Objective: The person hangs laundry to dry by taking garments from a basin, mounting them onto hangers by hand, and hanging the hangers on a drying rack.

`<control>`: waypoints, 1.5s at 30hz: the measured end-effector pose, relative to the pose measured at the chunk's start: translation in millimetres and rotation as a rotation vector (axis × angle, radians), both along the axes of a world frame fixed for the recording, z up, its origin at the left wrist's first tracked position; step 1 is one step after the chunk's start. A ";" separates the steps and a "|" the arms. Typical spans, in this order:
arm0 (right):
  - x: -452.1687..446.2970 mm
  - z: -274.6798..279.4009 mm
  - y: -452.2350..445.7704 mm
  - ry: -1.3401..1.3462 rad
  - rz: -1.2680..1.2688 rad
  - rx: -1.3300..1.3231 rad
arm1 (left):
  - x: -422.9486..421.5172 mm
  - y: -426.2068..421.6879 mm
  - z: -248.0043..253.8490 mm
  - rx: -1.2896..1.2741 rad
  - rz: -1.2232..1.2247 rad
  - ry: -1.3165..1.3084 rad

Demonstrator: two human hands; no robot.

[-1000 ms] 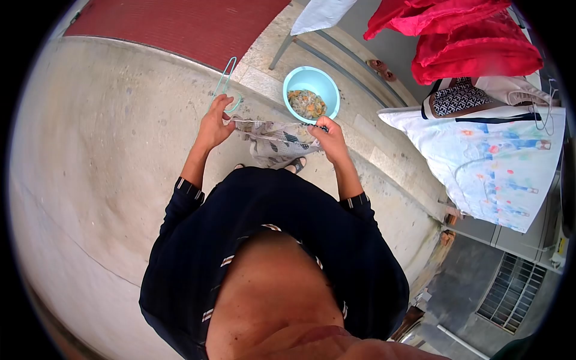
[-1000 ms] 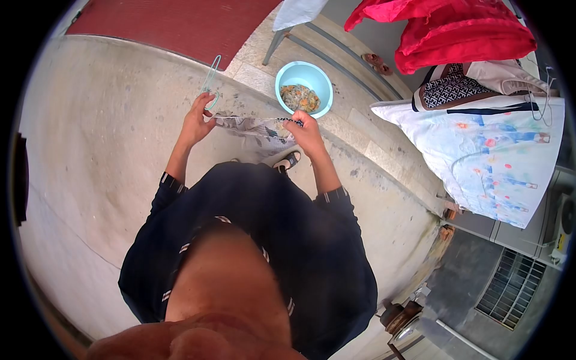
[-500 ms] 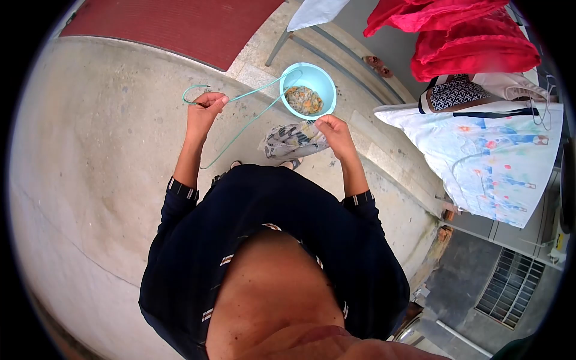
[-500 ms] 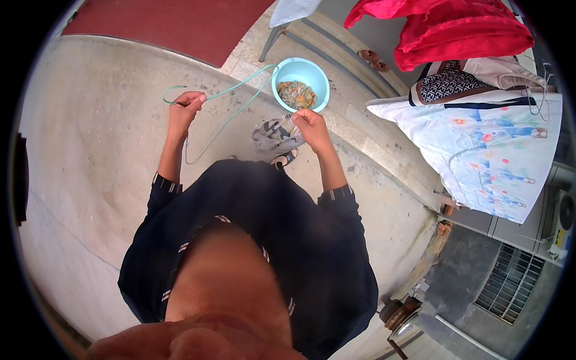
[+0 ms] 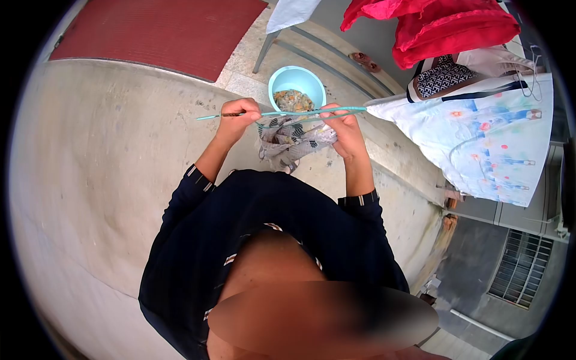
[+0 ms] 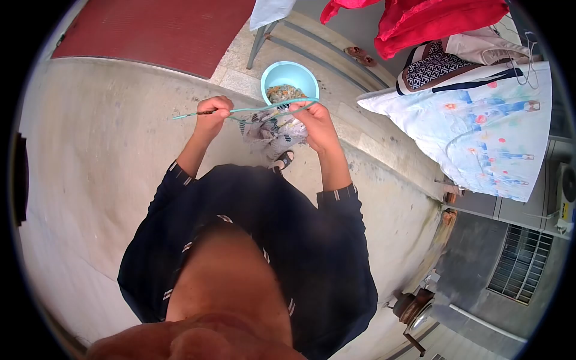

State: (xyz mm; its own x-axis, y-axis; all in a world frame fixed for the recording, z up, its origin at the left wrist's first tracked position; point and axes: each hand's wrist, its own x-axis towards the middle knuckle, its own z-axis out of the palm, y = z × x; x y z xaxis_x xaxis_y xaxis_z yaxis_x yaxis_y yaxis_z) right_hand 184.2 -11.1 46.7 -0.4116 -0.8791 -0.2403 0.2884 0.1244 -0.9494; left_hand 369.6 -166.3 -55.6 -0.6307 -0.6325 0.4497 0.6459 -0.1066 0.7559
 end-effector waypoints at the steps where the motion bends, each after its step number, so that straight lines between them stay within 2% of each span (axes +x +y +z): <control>1: -7.9 2.9 5.6 -0.011 -0.004 -0.023 | 2.1 -3.8 -7.9 -0.115 0.000 -0.158; 2: -18.2 6.1 12.9 -0.022 -0.010 -0.048 | 3.6 -4.5 -14.3 -0.217 0.032 -0.306; 4: -32.6 11.7 26.0 0.038 -0.047 -0.095 | 10.9 -6.4 -10.9 -0.295 0.039 -0.420; 7: -44.2 8.4 41.0 0.464 -0.059 0.075 | 15.1 -8.6 10.5 -0.429 0.049 -0.593; 8: -44.2 5.1 43.1 0.498 -0.062 0.085 | 12.9 -9.5 15.6 -0.487 0.075 -0.610; 11: -49.9 -12.3 44.9 0.836 -0.100 0.045 | 5.2 -9.6 31.3 -0.632 0.164 -0.682; 13: -47.6 -20.2 41.6 0.902 -0.162 0.037 | 0.9 -5.3 52.3 -0.722 0.210 -0.759; 15: -40.4 -22.8 38.7 0.971 -0.178 0.056 | -7.8 3.8 74.0 -0.719 0.158 -0.783; 18: -37.3 -32.0 37.4 0.850 -0.024 0.006 | -27.6 11.0 80.6 -0.803 0.136 -0.870; 20: -40.1 -32.6 37.8 0.860 0.072 0.022 | -37.1 15.2 84.4 -0.762 0.133 -0.863; 22: -45.9 -32.2 39.6 0.786 -0.052 -0.054 | -43.7 18.8 97.1 -0.704 0.126 -0.944; 24: -51.4 -23.1 46.9 0.726 -0.163 -0.078 | -49.1 16.6 99.3 -0.635 0.126 -0.918; 28: -62.7 -6.4 59.1 1.301 -0.211 -0.163 | -57.1 4.2 102.3 -0.477 0.046 -0.828; 31: -73.6 5.9 61.9 1.473 -0.047 -0.095 | -67.1 9.8 122.4 -0.479 -0.039 -0.773; 32: -82.0 2.2 58.9 1.501 -0.066 -0.222 | -70.8 11.9 129.4 -0.492 -0.079 -0.763; 35: -112.2 7.6 63.4 1.200 -0.095 -0.279 | -78.8 16.0 158.6 -0.604 -0.142 -0.701; 37: -139.4 14.8 76.4 1.196 -0.171 -0.289 | -82.5 12.0 162.1 -0.668 -0.121 -0.580; 38: -150.9 21.2 86.4 1.175 -0.212 -0.265 | -82.4 5.0 164.6 -0.852 -0.055 -0.636; 41: -195.7 25.3 116.1 1.096 -0.307 -0.243 | -86.4 -0.3 149.8 -0.846 -0.042 -0.825; 42: -211.9 24.8 125.2 1.071 -0.334 -0.243 | -93.6 11.6 156.2 -0.941 0.029 -0.816; 45: -254.3 18.6 144.0 0.927 -0.335 -0.239 | -117.8 33.6 159.0 -0.691 0.090 -1.048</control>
